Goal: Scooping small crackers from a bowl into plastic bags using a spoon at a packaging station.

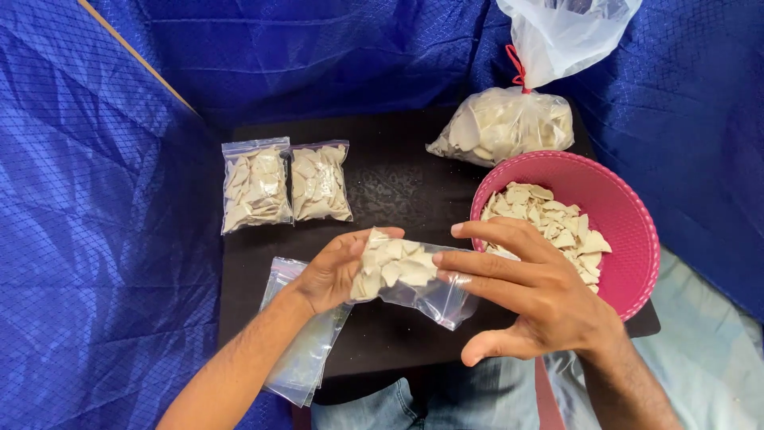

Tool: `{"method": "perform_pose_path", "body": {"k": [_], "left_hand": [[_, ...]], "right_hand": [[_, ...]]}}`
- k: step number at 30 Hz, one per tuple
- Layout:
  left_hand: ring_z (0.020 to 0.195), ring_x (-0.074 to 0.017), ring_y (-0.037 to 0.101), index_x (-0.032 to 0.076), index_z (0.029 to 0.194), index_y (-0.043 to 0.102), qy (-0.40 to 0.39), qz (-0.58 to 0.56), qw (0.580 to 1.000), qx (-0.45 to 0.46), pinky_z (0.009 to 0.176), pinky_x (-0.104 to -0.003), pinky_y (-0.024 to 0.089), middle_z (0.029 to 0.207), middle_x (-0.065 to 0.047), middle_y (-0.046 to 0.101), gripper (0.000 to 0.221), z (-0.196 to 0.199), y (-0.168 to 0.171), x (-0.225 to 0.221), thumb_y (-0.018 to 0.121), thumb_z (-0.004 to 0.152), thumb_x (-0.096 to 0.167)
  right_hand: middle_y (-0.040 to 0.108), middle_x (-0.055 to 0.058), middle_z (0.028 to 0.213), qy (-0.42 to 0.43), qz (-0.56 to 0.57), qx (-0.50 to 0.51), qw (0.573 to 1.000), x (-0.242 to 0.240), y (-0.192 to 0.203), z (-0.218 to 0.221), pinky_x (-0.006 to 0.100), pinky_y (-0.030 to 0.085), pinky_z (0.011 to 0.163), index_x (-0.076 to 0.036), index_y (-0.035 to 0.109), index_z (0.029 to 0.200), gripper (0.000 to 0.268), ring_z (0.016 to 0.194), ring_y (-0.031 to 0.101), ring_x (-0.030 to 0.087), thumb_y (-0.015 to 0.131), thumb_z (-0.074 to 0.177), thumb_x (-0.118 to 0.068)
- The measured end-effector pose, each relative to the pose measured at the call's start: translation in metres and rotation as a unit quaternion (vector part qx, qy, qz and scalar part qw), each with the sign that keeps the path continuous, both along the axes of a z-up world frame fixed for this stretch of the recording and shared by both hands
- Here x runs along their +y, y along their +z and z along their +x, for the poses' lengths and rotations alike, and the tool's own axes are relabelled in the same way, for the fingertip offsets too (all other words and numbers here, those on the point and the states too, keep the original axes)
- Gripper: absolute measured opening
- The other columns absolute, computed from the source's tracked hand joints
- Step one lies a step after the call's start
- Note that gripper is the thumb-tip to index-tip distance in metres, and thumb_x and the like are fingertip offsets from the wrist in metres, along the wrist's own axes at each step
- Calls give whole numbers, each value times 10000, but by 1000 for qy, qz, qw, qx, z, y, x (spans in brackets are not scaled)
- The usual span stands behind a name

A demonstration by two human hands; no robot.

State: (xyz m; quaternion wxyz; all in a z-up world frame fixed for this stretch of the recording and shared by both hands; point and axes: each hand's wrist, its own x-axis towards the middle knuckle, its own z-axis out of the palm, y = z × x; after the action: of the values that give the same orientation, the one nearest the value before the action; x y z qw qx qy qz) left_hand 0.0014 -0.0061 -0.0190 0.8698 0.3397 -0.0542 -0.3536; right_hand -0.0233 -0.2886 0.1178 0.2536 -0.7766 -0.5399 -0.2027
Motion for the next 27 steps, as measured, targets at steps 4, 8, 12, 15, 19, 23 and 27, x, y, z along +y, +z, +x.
{"method": "perform_pose_path", "body": {"k": [4, 8, 12, 15, 19, 23, 27], "left_hand": [[816, -203, 744, 51, 1249, 636, 73, 41, 996, 28, 694, -306, 626, 1009, -126, 748, 487, -5, -1, -9, 822, 818, 181], [1074, -264, 716, 5, 1512, 462, 21, -13, 1000, 16, 912, -351, 606, 1269, -187, 691, 798, -9, 4, -13, 822, 827, 200], [1019, -257, 698, 116, 1356, 568, 9, -11, 1000, 25, 773, -367, 643, 1232, -133, 649, 444, -10, -16, -9, 725, 942, 88], [1196, -332, 661, 177, 1437, 463, -3, -20, 1000, -10, 876, -381, 608, 1502, -230, 560, 575, -13, 5, -12, 732, 931, 135], [1111, -285, 697, 173, 1539, 402, 28, -30, 999, -8, 903, -408, 620, 1286, -137, 668, 807, -9, 7, -12, 794, 844, 51], [1191, -347, 660, -17, 1480, 471, 43, -28, 999, -4, 995, -432, 570, 1350, -236, 630, 760, -8, -3, -8, 824, 817, 100], [1026, -290, 699, 83, 1380, 517, 55, -24, 998, -11, 798, -355, 621, 1142, -143, 641, 708, -8, -11, -6, 852, 757, 45]], "right_hand": [[692, 71, 1309, -18, -22, -3, 1000, -1, 4, -1, 541, 532, 989, -59, 665, 1021, 649, 1277, 613, 404, 583, 868, -685], [632, 52, 1419, -45, -45, 2, 998, -3, 0, -2, 514, 495, 1068, -69, 673, 1269, 794, 1375, 548, 384, 550, 857, -736], [586, 82, 1483, -43, -44, 20, 998, -7, -2, -1, 544, 472, 1147, -85, 601, 1350, 838, 1428, 511, 413, 561, 839, -747], [537, 143, 1517, -59, -54, 50, 996, -11, -2, -2, 565, 451, 1172, -117, 619, 1339, 840, 1460, 454, 431, 516, 814, -765], [486, 146, 1556, -67, -55, 75, 993, -25, -5, -2, 593, 458, 1158, -142, 621, 1350, 839, 1469, 435, 414, 492, 808, -770], [573, 172, 1470, -170, -12, 59, 984, -59, 1, -11, 542, 413, 1215, -82, 657, 1300, 713, 1407, 520, 379, 615, 811, -599], [746, 88, 1189, -346, -81, 97, 930, -98, -3, -23, 415, 477, 1061, -41, 716, 1206, 410, 1150, 657, 281, 755, 878, -284]]}}
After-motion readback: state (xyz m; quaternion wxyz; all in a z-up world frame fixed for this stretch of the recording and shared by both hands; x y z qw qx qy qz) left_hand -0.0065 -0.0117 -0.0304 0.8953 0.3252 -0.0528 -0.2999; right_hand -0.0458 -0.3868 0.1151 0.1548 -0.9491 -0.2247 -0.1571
